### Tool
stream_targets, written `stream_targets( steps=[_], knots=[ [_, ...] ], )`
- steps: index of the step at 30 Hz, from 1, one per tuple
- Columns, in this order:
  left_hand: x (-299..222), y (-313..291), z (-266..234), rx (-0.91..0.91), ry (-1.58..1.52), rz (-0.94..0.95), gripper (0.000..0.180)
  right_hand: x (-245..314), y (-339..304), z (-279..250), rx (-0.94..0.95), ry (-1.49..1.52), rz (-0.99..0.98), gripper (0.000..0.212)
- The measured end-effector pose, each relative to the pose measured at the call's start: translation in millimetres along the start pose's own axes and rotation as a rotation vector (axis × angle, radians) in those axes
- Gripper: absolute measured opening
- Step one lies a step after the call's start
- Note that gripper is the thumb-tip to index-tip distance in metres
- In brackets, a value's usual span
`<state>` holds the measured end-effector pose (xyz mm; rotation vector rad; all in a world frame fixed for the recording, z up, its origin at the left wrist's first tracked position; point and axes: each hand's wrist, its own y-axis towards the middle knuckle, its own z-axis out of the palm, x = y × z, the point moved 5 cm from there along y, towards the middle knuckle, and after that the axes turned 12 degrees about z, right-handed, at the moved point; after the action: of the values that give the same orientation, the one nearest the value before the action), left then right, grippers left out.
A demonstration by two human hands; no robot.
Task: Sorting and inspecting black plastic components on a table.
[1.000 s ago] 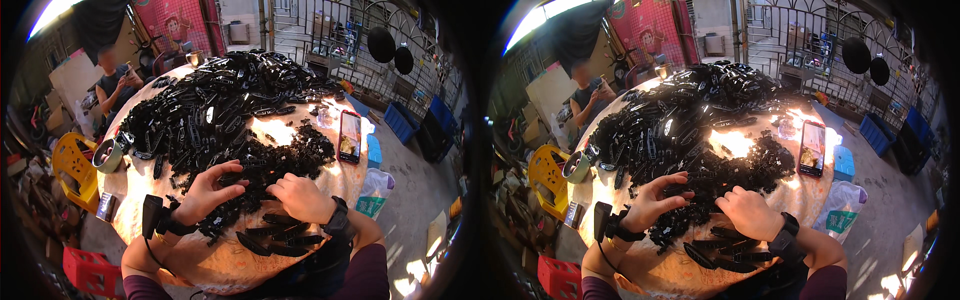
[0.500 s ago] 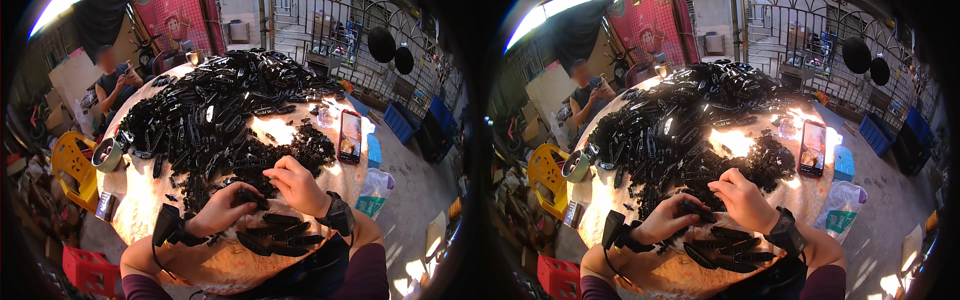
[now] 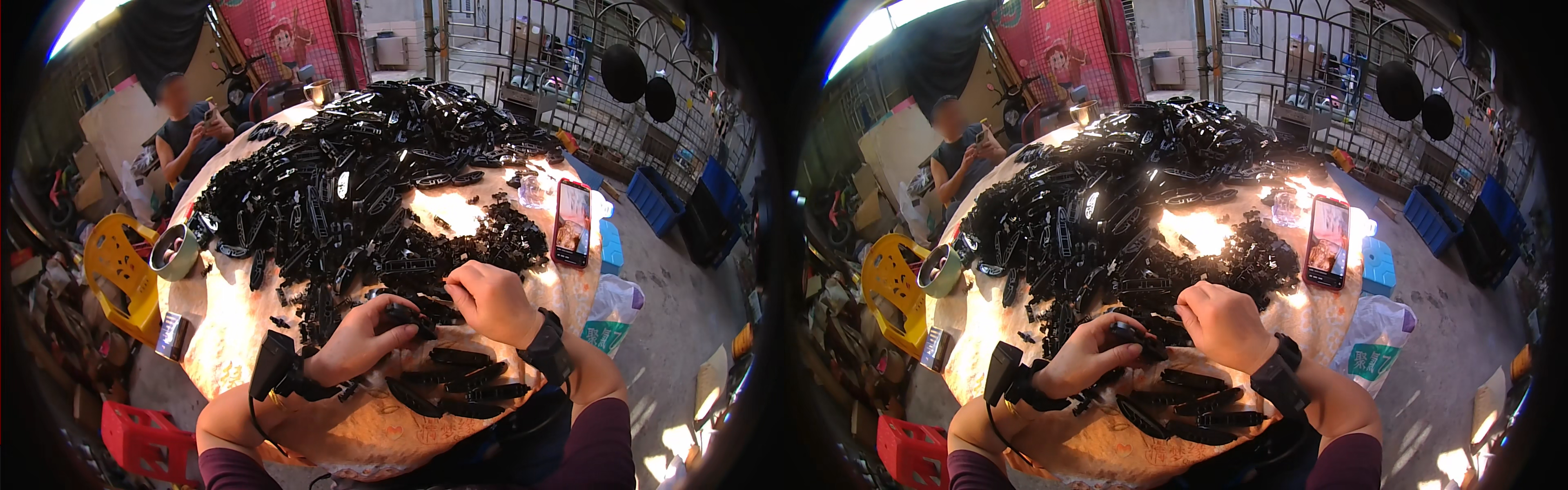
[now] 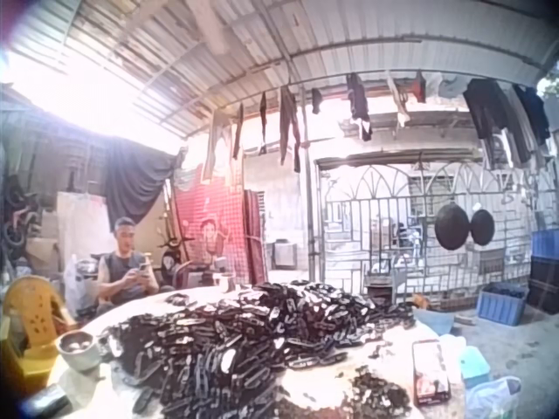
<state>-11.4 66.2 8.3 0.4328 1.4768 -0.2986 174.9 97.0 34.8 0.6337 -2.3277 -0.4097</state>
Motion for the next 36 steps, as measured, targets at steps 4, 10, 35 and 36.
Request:
stream_targets(
  steps=[4, 10, 35, 36],
  knots=[
    [-1, -1, -4, -0.091, -0.044, 0.03, 0.028, 11, -3, -10, 0.083, -0.164, -0.003, 0.023],
    [3, 0, -6, -0.079, -0.047, 0.014, 0.029, 3, -10, 8, 0.168, -0.296, -0.072, 0.018],
    [5, -4, 5, -0.082, -0.152, -0.111, 0.03, 28, -11, 0, -0.048, 0.387, -0.2, 0.018],
    [5, -4, 4, -0.084, -0.152, -0.11, 0.03, 31, -13, 0, -0.068, 0.316, -0.252, 0.017]
  ],
)
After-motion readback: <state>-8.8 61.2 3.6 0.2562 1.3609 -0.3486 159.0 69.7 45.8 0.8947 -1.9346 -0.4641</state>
